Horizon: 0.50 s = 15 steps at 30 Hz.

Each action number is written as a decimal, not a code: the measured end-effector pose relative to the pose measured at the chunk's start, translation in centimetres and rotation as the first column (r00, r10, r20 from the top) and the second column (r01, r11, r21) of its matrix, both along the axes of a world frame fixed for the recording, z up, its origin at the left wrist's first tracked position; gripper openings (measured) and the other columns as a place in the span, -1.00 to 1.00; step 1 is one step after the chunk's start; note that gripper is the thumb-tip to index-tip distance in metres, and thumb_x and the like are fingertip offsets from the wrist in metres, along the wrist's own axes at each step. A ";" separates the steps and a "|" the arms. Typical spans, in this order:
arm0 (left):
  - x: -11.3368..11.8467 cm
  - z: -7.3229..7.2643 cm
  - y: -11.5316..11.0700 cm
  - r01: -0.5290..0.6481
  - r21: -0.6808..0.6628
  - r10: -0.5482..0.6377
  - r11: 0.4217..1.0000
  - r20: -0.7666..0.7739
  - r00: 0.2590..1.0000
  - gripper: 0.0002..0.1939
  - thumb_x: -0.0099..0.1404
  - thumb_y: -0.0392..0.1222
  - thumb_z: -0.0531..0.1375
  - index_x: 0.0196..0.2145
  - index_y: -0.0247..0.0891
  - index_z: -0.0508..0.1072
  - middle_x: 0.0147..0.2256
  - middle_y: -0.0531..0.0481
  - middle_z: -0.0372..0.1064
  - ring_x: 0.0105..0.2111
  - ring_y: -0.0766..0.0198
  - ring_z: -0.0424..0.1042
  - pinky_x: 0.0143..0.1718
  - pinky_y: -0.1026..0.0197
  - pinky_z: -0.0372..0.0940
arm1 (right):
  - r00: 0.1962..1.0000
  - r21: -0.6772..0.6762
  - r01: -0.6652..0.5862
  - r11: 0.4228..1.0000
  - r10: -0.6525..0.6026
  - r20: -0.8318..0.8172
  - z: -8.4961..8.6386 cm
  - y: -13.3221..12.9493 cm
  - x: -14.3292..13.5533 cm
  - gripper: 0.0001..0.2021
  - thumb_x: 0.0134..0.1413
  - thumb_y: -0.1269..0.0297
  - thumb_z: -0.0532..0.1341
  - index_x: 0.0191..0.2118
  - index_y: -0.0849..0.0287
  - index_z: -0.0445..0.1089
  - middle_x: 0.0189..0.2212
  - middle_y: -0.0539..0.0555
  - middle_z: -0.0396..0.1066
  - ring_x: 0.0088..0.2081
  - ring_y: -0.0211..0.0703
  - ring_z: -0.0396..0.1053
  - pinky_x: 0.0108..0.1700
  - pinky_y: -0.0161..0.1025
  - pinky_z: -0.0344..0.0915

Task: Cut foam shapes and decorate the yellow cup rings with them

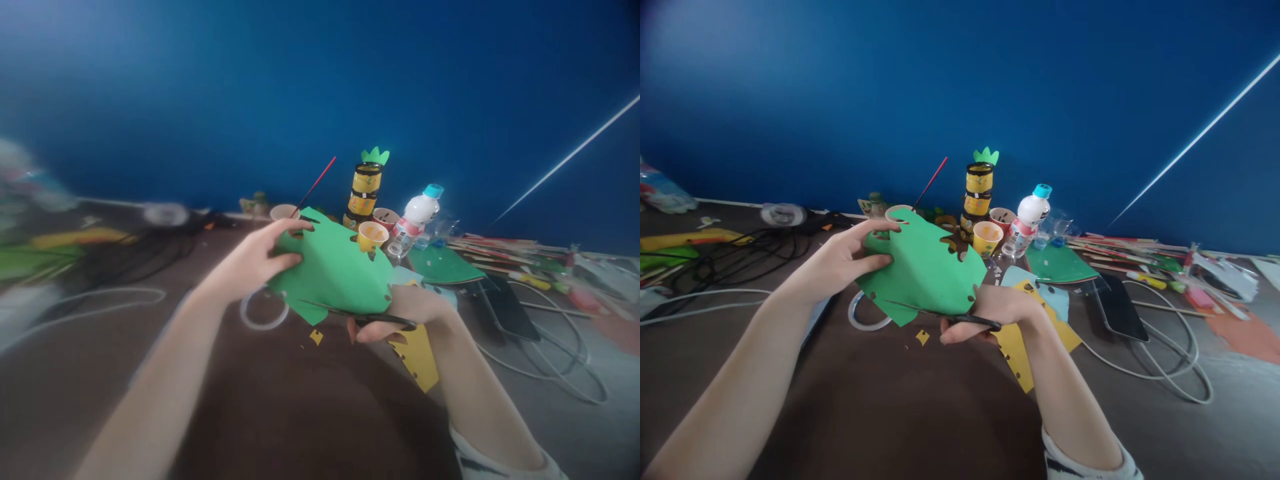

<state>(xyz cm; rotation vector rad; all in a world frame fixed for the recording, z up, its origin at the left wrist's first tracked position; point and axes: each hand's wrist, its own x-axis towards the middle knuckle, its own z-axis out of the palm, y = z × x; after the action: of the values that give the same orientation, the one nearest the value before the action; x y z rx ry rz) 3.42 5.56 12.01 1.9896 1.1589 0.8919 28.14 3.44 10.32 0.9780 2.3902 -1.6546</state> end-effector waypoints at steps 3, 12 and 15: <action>0.2 -0.1 0.0 0.037 -0.007 -0.037 0.999 0.023 0.999 -0.58 0.11 -0.22 0.14 -0.03 -0.07 0.29 -0.07 0.00 0.28 -0.26 0.21 0.35 -0.34 0.22 0.31 | 1.000 0.023 -0.002 1.000 0.002 0.009 0.0 -0.2 0.0 -0.62 -0.06 -0.01 0.16 -0.26 0.24 0.38 -0.68 -0.08 0.22 -0.65 -0.40 0.19 -0.59 -0.45 0.19; 0.6 0.1 -0.3 0.047 0.048 -0.047 0.998 -0.005 0.999 -0.59 0.10 -0.26 0.14 -0.05 -0.08 0.31 -0.14 0.02 0.33 -0.28 0.23 0.34 -0.31 0.24 0.25 | 1.000 0.031 -0.023 0.999 0.023 -0.012 0.2 -0.3 -0.3 -0.68 -0.01 0.07 0.15 -0.29 0.26 0.37 -0.71 -0.09 0.17 -0.69 -0.40 0.13 -0.67 -0.42 0.13; 0.6 0.1 -0.3 0.046 0.049 -0.046 0.998 -0.001 0.999 -0.60 0.10 -0.26 0.15 -0.06 -0.07 0.32 -0.16 0.04 0.34 -0.29 0.24 0.34 -0.30 0.24 0.25 | 0.998 0.035 -0.024 0.999 0.026 -0.052 -0.1 -0.2 -0.1 -0.67 -0.03 0.06 0.16 -0.29 0.26 0.39 -0.71 -0.10 0.18 -0.70 -0.41 0.11 -0.69 -0.43 0.10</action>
<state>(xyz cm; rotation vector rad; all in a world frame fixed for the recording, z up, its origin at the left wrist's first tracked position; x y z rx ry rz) 4.02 5.23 12.07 2.0469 1.0967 0.9054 28.00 3.20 10.23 0.9173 2.4617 -1.6562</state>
